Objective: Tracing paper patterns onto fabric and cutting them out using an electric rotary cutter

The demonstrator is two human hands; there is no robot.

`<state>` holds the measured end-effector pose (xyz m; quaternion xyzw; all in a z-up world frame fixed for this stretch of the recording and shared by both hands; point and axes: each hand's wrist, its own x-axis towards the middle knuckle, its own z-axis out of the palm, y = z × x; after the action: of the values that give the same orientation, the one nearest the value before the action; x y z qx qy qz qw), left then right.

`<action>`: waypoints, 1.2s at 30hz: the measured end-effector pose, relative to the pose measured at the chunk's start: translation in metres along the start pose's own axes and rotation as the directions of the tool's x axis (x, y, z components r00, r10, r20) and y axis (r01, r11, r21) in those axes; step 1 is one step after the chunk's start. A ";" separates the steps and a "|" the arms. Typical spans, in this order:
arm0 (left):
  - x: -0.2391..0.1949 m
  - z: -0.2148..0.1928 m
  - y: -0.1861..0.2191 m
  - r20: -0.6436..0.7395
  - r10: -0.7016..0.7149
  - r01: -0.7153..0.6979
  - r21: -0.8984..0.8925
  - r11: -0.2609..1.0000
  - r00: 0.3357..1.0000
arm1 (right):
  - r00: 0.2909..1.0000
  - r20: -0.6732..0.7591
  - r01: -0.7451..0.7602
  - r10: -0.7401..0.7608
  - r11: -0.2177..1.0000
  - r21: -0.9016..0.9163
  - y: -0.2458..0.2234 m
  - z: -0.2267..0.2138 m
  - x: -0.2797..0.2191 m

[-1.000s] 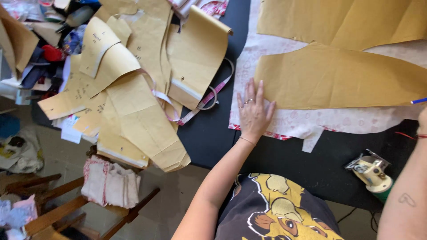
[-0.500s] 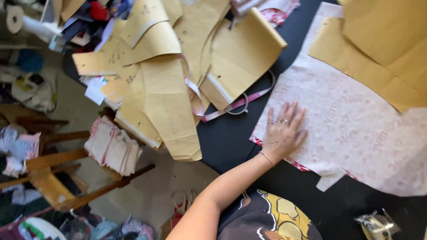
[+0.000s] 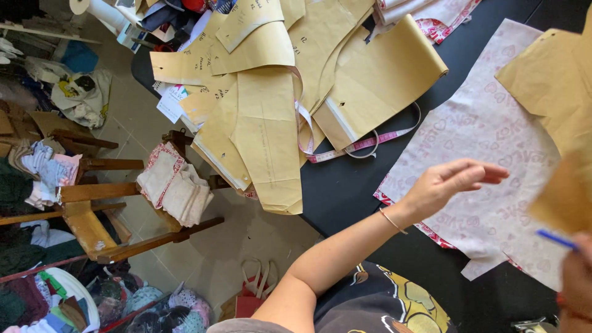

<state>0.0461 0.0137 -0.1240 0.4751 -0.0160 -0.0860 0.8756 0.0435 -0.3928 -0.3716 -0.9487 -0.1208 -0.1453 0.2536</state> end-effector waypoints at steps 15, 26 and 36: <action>-0.033 -0.104 0.103 0.091 0.171 -0.175 0.797 0.578 0.981 | 0.933 -0.007 0.330 -0.361 0.845 0.422 -0.335 -0.118 0.045; -0.129 -0.297 0.133 -0.627 0.098 0.391 0.593 0.704 0.773 | 0.949 -0.163 -0.291 0.270 0.949 -0.124 -0.138 -0.163 -0.027; -0.068 -0.082 0.071 0.282 0.369 -0.247 0.959 -0.142 0.886 | 0.981 -0.031 -0.191 0.190 0.945 -0.266 -0.112 -0.162 -0.018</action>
<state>-0.0027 0.1309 -0.1057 0.9391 -0.1468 0.1815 0.2520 -0.0424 -0.3848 -0.1935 -0.9810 -0.0072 -0.1376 0.1363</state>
